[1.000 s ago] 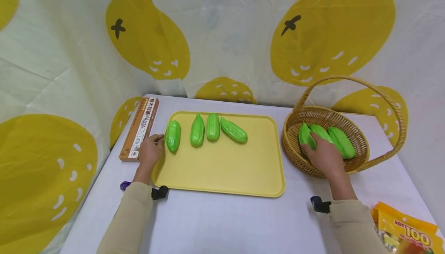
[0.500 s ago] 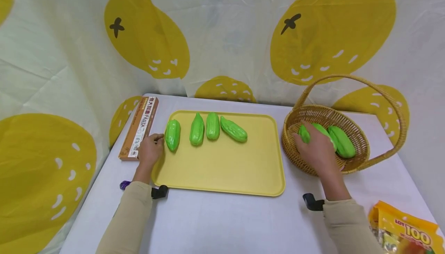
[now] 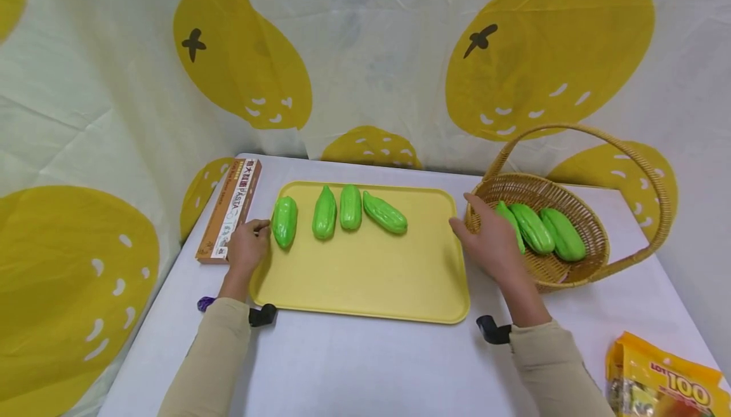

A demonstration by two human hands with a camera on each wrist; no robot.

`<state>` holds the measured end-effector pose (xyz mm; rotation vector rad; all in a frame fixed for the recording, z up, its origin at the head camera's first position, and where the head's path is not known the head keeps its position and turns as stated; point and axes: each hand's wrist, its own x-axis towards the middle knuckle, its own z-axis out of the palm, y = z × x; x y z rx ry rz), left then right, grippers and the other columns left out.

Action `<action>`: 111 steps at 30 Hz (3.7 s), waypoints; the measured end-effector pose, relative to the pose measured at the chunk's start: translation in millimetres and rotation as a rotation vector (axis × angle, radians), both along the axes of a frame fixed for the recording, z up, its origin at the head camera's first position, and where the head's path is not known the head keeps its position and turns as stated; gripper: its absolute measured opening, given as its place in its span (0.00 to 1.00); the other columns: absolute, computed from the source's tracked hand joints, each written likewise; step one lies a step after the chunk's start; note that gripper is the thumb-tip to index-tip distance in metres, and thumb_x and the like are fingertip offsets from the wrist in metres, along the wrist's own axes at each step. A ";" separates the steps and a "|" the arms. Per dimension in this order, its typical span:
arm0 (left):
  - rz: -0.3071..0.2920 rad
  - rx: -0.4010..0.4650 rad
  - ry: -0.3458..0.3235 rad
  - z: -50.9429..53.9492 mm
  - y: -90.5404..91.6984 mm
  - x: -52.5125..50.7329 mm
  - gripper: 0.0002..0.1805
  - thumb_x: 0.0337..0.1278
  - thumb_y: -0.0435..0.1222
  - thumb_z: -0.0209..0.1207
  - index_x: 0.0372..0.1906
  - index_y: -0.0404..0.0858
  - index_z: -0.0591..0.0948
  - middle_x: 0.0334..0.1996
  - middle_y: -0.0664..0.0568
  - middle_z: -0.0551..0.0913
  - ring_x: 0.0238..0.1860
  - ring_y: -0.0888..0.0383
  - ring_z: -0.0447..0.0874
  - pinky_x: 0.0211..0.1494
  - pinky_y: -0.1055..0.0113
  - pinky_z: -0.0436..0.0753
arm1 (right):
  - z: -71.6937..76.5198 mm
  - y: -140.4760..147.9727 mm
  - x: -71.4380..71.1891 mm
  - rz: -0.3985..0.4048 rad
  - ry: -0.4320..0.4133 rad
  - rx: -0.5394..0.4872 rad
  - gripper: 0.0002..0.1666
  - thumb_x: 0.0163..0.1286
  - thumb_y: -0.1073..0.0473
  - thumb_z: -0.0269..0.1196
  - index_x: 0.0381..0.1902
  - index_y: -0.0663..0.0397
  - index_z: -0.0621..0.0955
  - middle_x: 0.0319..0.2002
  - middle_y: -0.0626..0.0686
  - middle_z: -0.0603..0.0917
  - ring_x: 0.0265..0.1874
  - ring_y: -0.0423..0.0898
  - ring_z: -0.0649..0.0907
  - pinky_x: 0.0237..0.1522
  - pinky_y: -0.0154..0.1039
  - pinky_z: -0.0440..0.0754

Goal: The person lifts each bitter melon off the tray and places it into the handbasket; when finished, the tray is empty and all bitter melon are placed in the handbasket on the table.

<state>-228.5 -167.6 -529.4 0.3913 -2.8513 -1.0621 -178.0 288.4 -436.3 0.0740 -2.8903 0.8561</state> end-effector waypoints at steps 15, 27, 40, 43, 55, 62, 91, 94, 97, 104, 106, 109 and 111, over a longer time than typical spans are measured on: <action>0.007 0.006 -0.006 -1.2 -1.5 1.0 0.17 0.74 0.37 0.53 0.60 0.39 0.84 0.56 0.41 0.87 0.55 0.39 0.86 0.52 0.43 0.82 | -23.5 -33.1 -20.7 0.111 -0.146 -0.037 0.42 0.76 0.43 0.58 0.78 0.58 0.62 0.68 0.76 0.72 0.56 0.72 0.83 0.56 0.63 0.82; 0.000 0.030 -0.011 1.9 0.2 0.2 0.17 0.75 0.37 0.53 0.61 0.39 0.83 0.56 0.41 0.87 0.54 0.40 0.86 0.51 0.45 0.83 | -39.4 -61.6 -45.6 0.192 -0.191 -0.037 0.41 0.76 0.48 0.60 0.79 0.58 0.62 0.56 0.75 0.81 0.50 0.69 0.85 0.49 0.60 0.82; 0.003 0.020 0.002 1.8 -0.1 -0.2 0.16 0.74 0.37 0.54 0.59 0.38 0.84 0.56 0.41 0.87 0.55 0.40 0.86 0.50 0.45 0.83 | -51.0 -83.3 -67.6 0.235 -0.316 -0.009 0.45 0.75 0.48 0.61 0.80 0.58 0.57 0.72 0.71 0.69 0.68 0.71 0.73 0.65 0.65 0.73; 0.000 0.011 0.003 1.9 -0.1 -0.9 0.16 0.73 0.36 0.54 0.58 0.38 0.85 0.56 0.41 0.87 0.56 0.40 0.86 0.52 0.44 0.83 | -54.8 -86.3 -71.2 0.244 -0.322 0.004 0.45 0.75 0.47 0.61 0.81 0.57 0.57 0.73 0.70 0.69 0.69 0.70 0.72 0.67 0.65 0.72; 0.003 -0.008 -0.059 5.7 3.1 -4.5 0.17 0.73 0.35 0.53 0.59 0.38 0.84 0.59 0.41 0.85 0.61 0.39 0.83 0.56 0.44 0.82 | -61.4 -90.4 -75.6 0.264 -0.282 -0.025 0.40 0.75 0.54 0.62 0.79 0.56 0.62 0.74 0.69 0.67 0.72 0.71 0.68 0.73 0.65 0.65; 0.001 0.012 -0.061 7.5 2.7 -3.1 0.17 0.73 0.34 0.54 0.59 0.37 0.84 0.59 0.40 0.85 0.61 0.39 0.83 0.56 0.45 0.83 | -64.5 -93.7 -73.2 0.259 -0.265 -0.037 0.38 0.75 0.53 0.61 0.78 0.55 0.63 0.72 0.70 0.70 0.69 0.70 0.72 0.70 0.65 0.70; -0.003 0.001 -0.085 12.4 2.7 -8.8 0.17 0.70 0.31 0.53 0.57 0.34 0.84 0.58 0.39 0.86 0.60 0.38 0.83 0.56 0.45 0.83 | -43.6 -55.3 -20.1 0.216 -0.086 -0.062 0.36 0.76 0.49 0.61 0.76 0.55 0.67 0.65 0.70 0.78 0.57 0.64 0.83 0.53 0.60 0.80; -0.007 0.007 -0.096 12.3 3.5 -8.6 0.16 0.70 0.32 0.53 0.57 0.34 0.84 0.57 0.39 0.86 0.59 0.39 0.84 0.55 0.46 0.83 | -37.5 -47.4 -12.1 0.196 -0.061 -0.060 0.36 0.75 0.49 0.62 0.76 0.56 0.68 0.64 0.71 0.79 0.54 0.64 0.83 0.51 0.59 0.80; -0.014 0.007 -0.103 14.0 4.3 -7.8 0.17 0.71 0.32 0.53 0.58 0.34 0.84 0.58 0.38 0.85 0.60 0.38 0.83 0.56 0.46 0.83 | -32.4 -40.0 -3.8 0.176 -0.033 -0.058 0.36 0.75 0.50 0.62 0.75 0.56 0.68 0.62 0.73 0.80 0.49 0.63 0.84 0.47 0.58 0.80; -0.002 0.002 -0.115 14.5 3.0 -7.2 0.17 0.71 0.32 0.52 0.59 0.35 0.83 0.59 0.39 0.85 0.61 0.38 0.82 0.58 0.45 0.82 | -25.8 -25.0 10.7 0.123 0.095 -0.071 0.35 0.72 0.54 0.66 0.73 0.58 0.72 0.60 0.75 0.80 0.50 0.70 0.84 0.46 0.63 0.80; 0.000 0.002 -0.118 13.5 1.7 -6.2 0.18 0.72 0.32 0.51 0.59 0.35 0.83 0.59 0.39 0.85 0.61 0.38 0.82 0.57 0.44 0.82 | -24.9 -20.3 13.2 0.101 0.111 -0.083 0.35 0.71 0.55 0.67 0.73 0.58 0.72 0.61 0.74 0.79 0.52 0.71 0.84 0.47 0.65 0.80; -0.002 0.000 -0.123 12.8 0.5 -4.5 0.18 0.72 0.32 0.51 0.59 0.34 0.83 0.59 0.39 0.85 0.60 0.38 0.82 0.56 0.44 0.82 | -23.0 -11.8 18.2 0.052 0.104 -0.104 0.36 0.72 0.53 0.66 0.74 0.55 0.71 0.63 0.74 0.78 0.55 0.71 0.82 0.49 0.65 0.79; -0.008 0.000 -0.123 13.1 0.3 -3.7 0.18 0.72 0.32 0.51 0.59 0.34 0.83 0.58 0.38 0.85 0.60 0.38 0.83 0.56 0.45 0.83 | -21.4 -5.5 21.9 0.013 0.123 -0.114 0.37 0.72 0.52 0.67 0.74 0.53 0.71 0.62 0.74 0.79 0.51 0.68 0.83 0.47 0.59 0.80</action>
